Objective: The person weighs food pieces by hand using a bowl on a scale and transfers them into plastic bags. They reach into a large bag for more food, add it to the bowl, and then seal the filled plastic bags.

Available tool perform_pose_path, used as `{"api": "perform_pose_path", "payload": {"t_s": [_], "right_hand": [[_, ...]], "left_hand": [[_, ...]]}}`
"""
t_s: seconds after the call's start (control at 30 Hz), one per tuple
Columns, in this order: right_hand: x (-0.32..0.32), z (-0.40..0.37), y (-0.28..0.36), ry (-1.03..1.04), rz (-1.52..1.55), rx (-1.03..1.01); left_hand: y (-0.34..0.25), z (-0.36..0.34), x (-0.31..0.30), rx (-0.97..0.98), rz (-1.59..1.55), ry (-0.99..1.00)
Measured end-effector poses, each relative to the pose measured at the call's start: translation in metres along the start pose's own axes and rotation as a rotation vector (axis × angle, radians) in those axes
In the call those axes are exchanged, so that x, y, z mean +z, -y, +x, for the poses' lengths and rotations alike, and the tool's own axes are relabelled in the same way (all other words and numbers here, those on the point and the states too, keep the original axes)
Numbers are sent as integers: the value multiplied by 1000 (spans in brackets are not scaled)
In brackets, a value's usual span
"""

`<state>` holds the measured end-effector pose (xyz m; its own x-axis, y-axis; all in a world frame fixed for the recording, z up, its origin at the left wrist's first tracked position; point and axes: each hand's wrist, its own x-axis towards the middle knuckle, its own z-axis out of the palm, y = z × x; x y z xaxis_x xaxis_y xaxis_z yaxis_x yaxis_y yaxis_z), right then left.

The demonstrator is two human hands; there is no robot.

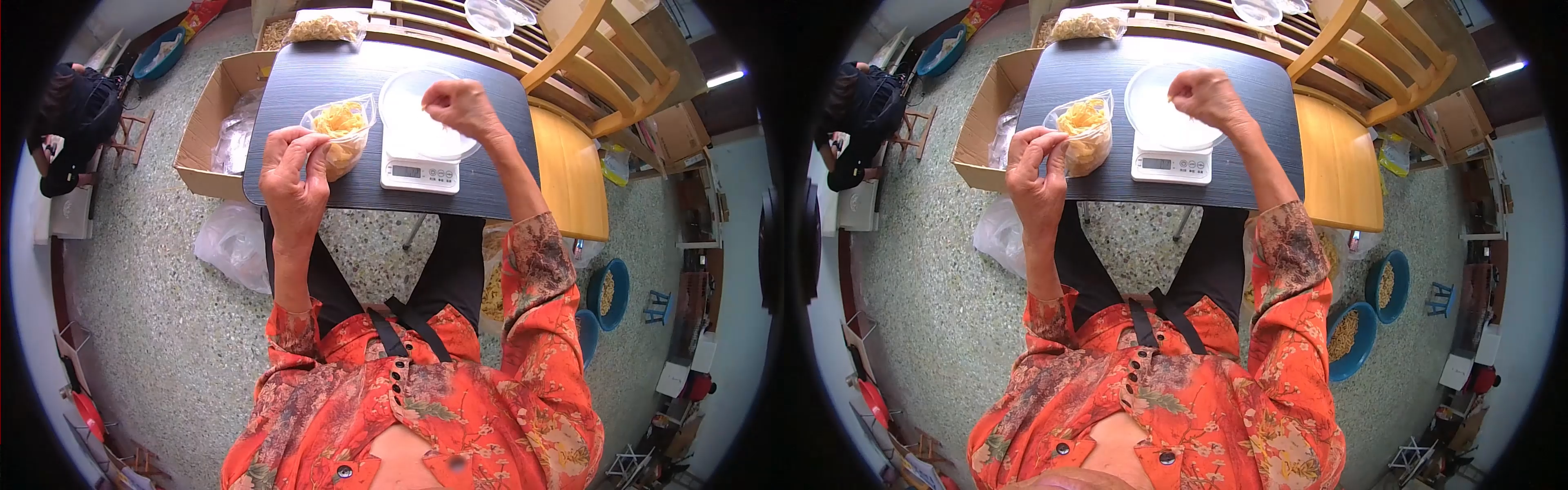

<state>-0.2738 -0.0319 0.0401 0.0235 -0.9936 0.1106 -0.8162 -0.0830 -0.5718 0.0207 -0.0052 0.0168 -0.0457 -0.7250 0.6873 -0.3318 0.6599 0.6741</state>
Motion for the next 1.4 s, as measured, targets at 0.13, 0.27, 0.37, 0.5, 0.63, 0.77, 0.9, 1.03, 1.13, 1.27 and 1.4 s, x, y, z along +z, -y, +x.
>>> {"api": "perform_pose_path", "payload": {"t_s": [0.13, 0.27, 0.37, 0.5, 0.63, 0.77, 0.9, 1.03, 1.13, 1.27, 1.4], "right_hand": [[-13, -4, -11, -143, 477, 30], [-9, -5, 23, -252, 1042, -15], [15, -5, 75, -204, 850, -162], [52, -9, 115, -242, 175, -473], [68, -10, 121, -174, -138, -541], [86, -8, 106, -26, -306, -609], [99, -22, 97, -192, -338, -492], [101, -31, 110, -692, -352, -496], [94, -32, 113, -668, -319, -439], [82, -86, 107, -832, -112, -457], [65, -198, 45, -1107, 14, -376]], "left_hand": [[2, 0, 0, -3, -15, 4], [-2, -4, 1, -9, -47, 20], [-1, -3, 3, 10, -61, 16], [-2, -5, 1, 14, -53, -1], [3, -9, -7, 37, 54, -41], [12, -21, 2, 42, 132, -21], [14, -30, 18, 61, 181, 10], [27, -33, 10, -23, 156, 75], [24, -32, 16, -77, 213, 78], [31, -38, 21, -23, 169, 139], [19, -38, 27, -47, 310, 146]]}}
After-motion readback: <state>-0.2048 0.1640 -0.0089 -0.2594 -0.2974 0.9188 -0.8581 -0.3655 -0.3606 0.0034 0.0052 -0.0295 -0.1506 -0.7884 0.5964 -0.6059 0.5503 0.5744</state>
